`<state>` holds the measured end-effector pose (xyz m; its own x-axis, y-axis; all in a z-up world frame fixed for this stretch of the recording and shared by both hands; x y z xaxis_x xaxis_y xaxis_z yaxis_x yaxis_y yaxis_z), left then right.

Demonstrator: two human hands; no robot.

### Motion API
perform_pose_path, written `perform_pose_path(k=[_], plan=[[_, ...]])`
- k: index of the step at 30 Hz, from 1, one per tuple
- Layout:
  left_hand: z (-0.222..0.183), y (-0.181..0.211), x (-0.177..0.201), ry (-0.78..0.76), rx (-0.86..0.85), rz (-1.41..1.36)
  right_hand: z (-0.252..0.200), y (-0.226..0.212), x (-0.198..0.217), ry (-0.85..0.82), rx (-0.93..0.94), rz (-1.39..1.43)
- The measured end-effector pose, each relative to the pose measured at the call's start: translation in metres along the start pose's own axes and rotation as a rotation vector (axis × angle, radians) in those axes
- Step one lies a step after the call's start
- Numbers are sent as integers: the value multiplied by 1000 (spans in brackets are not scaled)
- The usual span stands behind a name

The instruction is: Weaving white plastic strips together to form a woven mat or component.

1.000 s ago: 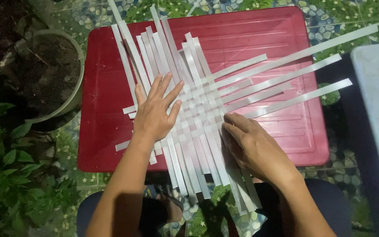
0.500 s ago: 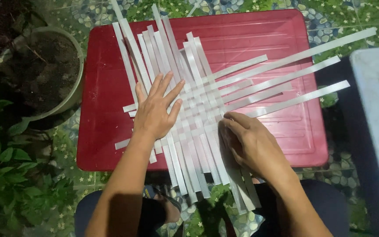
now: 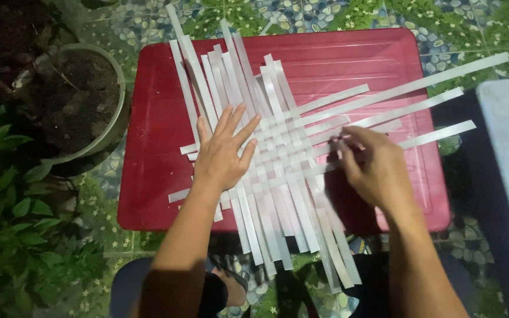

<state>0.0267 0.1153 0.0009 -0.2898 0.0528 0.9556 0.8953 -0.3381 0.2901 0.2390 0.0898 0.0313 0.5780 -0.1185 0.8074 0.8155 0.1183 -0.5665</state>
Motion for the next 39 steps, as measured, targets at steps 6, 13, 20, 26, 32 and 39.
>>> perform_pose_path(k=[6, 13, 20, 26, 32, 39], plan=[[0, 2, 4, 17, -9, -8, 23, 17, 13, 121, 41, -35], [0, 2, 5, 8, -22, -11, 34, 16, 10, 175, 53, -62], [0, 2, 6, 3, -12, -21, 16, -38, -36, 127, 154, -104], [0, 4, 9, 6, -6, -24, 20, -45, -48, 153, 38, -246], [1, 3, 7, 0, -6, -28, 32, -16, -60, 56, -116, -81], [0, 0, 4, -11, 3, -30, 28, 4, -23, 92, -228, -78]])
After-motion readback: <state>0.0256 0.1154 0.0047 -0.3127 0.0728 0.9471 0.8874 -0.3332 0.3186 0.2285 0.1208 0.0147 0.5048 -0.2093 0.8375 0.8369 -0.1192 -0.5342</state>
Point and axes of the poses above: each hand's wrist, its own z-axis towards the middle knuckle, its own x-axis out of the back of the hand, y = z × x, the point moved 10 cm from there along z, towards the middle knuckle, and after that the axes turned 6 degrees about -x, right-handed, at the moved point
